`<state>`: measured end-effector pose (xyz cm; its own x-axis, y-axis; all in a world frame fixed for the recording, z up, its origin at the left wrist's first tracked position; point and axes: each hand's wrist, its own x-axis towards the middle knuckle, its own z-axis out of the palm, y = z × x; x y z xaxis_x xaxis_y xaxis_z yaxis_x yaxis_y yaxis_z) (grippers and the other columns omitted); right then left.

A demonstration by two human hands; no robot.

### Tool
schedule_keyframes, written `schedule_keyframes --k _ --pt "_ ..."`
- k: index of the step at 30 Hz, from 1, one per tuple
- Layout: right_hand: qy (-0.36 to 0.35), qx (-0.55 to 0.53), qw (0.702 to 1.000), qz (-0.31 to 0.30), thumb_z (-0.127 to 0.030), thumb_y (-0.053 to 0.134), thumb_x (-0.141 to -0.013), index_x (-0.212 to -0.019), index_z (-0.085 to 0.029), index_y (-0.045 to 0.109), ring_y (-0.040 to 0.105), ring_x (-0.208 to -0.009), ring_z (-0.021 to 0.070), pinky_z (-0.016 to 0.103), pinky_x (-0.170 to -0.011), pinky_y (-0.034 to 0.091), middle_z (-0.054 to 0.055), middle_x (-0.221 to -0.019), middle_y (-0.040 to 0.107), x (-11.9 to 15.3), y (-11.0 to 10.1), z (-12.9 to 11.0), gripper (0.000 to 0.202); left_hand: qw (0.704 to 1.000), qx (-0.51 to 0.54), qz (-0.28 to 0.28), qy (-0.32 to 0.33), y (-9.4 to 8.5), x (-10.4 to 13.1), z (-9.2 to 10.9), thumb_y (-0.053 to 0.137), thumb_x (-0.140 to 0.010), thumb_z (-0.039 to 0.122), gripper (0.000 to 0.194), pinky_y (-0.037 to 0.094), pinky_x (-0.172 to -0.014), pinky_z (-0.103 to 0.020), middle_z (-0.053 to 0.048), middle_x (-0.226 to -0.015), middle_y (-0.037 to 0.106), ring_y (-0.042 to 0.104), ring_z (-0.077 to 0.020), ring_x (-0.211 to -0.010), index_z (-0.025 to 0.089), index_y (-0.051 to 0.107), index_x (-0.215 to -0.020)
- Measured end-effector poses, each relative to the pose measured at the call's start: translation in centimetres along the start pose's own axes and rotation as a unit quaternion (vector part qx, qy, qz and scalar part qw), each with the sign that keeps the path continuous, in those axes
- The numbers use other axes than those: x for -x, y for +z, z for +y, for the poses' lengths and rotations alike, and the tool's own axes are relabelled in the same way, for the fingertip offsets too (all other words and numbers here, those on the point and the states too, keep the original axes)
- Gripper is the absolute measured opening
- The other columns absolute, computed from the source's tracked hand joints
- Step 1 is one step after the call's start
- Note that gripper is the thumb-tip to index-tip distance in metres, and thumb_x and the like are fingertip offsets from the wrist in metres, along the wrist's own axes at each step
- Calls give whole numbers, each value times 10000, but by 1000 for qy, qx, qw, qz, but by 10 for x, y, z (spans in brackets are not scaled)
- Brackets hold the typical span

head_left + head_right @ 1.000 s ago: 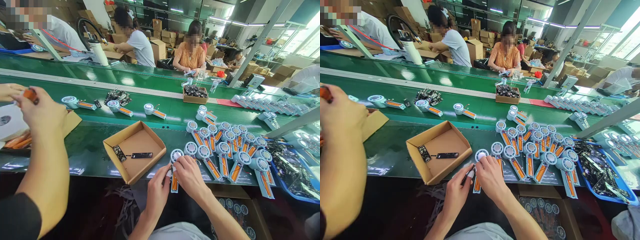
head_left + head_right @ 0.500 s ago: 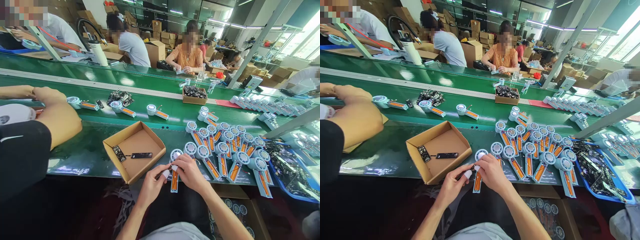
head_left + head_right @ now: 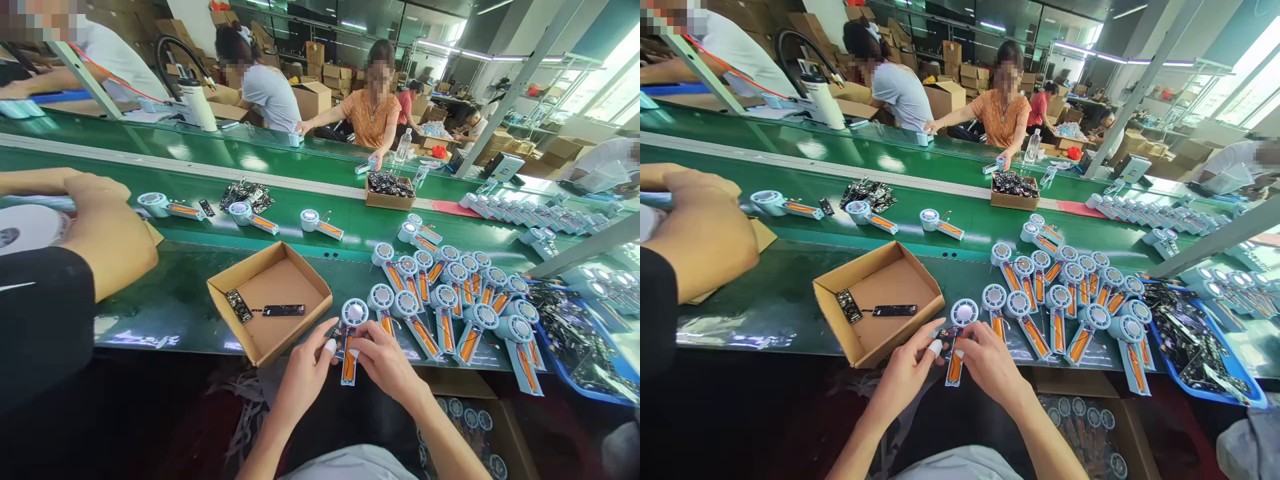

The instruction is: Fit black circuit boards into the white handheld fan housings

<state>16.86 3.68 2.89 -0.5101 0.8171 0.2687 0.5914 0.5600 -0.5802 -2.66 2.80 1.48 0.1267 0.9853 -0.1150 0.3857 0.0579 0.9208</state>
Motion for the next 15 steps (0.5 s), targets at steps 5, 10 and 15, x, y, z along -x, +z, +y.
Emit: schedule_keyframes --k 5,10,15 --pt "162 -236 952 105 -207 591 -921 -1044 -211 693 710 -783 190 300 -729 580 44 -867 740 -12 11 4 159 975 -205 -2 88 2 4 2 331 -916 66 523 570 -741 -295 -71 -962 721 742 -209 -822 228 662 -1286" --pt "232 -307 913 136 -296 651 -859 -919 -195 727 711 -710 200 305 -665 582 45 -813 754 -17 20 5 140 914 -396 -31 78 -1 12 10 389 -872 -40 637 563 -644 -261 -70 -1056 698 754 -223 -828 313 638 -1341" --pt "202 -282 929 128 -304 608 -899 -956 -220 786 726 -873 226 333 -784 575 60 -941 773 -15 19 4 205 915 -390 -60 82 -3 12 15 382 -878 -51 655 582 -691 -272 -64 -1115 701 759 -234 -898 344 641 -1332"
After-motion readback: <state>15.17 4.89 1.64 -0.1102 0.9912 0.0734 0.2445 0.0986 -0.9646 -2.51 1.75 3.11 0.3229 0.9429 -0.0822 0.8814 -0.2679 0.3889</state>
